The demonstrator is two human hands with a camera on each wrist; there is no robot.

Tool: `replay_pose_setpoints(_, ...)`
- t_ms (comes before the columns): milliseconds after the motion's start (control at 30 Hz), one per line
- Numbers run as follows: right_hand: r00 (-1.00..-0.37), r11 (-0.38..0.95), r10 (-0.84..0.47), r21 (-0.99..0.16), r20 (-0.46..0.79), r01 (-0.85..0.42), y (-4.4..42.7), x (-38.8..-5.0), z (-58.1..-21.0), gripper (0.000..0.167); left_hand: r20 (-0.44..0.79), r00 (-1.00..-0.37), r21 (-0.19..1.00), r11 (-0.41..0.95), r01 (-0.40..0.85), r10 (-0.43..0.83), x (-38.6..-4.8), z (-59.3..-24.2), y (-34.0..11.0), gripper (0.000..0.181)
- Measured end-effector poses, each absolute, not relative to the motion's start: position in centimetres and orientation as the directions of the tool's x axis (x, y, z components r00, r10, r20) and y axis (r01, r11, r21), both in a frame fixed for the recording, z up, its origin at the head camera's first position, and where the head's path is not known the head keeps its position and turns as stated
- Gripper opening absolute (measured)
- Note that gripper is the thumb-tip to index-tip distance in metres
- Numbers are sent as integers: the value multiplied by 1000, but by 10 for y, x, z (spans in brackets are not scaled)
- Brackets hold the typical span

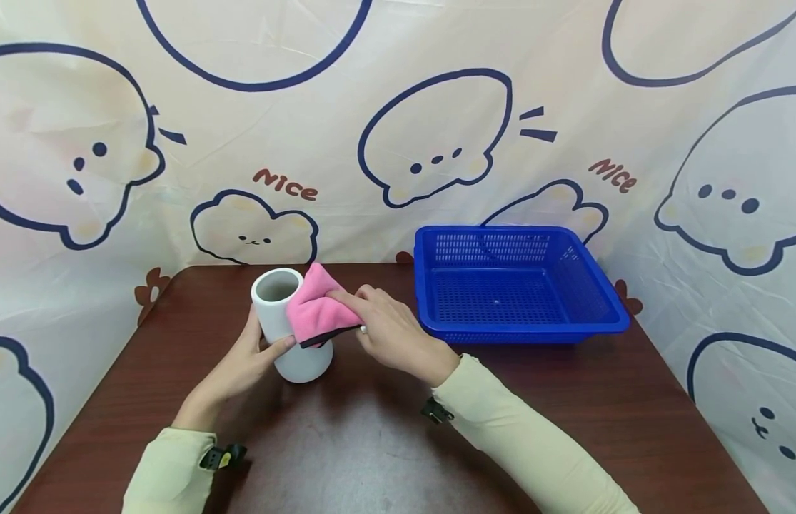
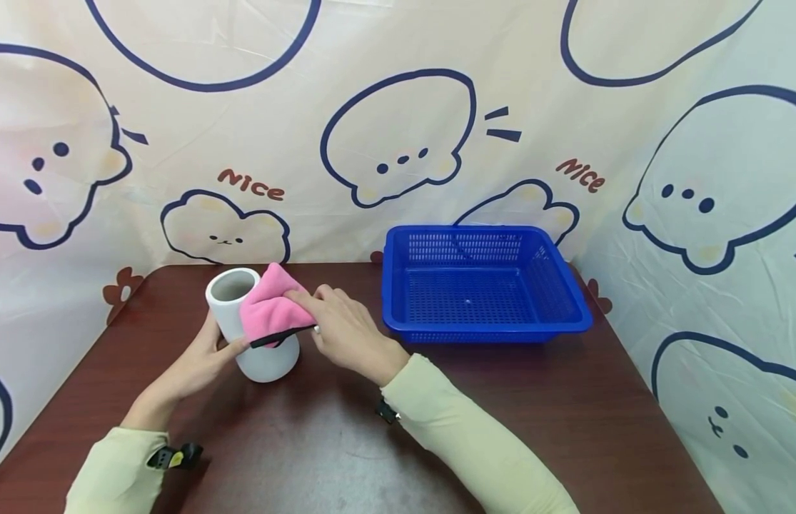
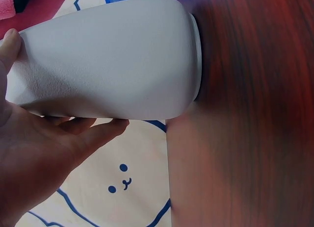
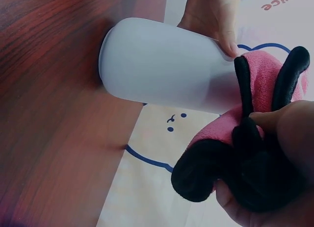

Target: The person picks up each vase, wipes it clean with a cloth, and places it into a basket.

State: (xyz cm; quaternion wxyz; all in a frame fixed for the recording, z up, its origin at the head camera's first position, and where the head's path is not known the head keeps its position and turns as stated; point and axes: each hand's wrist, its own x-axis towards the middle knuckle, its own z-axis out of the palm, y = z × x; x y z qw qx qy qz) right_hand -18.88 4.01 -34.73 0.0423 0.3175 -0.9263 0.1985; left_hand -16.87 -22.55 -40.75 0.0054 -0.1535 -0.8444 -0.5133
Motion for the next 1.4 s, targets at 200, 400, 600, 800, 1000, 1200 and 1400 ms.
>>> replay_pose_setpoints(200, -795, 720, -576, -341, 192, -604, 39, -190, -349, 70, 163, -954, 857, 443, 263, 251, -169, -408, -227, 87)
replay_pose_setpoints(400, -797, 725, -579, -339, 172, -599, 38, -190, -352, 69, 163, -955, 864, 431, 260, 250, -167, -407, -227, 88)
replay_pose_setpoints(600, -809, 738, -572, -346, 136, -580, 36, -190, -353, 69, 184, -950, 848, 448, 282, 251, -168, -409, -226, 88)
replay_pose_setpoints(800, -813, 739, -570, -359, 117, -570, 36, -189, -356, 69, 187, -951, 850, 445, 281, 245, -166, -410, -226, 87)
replay_pose_setpoints(1000, -809, 738, -575, -351, 120, -576, 36, -189, -359, 68, 190, -951, 849, 445, 284, 244, -166, -410, -225, 87)
replay_pose_setpoints(1200, -812, 741, -571, -349, 122, -574, 36, -189, -360, 68, 200, -948, 848, 440, 294, 249, -167, -409, -225, 86)
replay_pose_setpoints(1400, -814, 748, -569, -339, 117, -571, 37, -189, -362, 68, 200, -948, 847, 443, 294, 248, -167, -409, -225, 85)
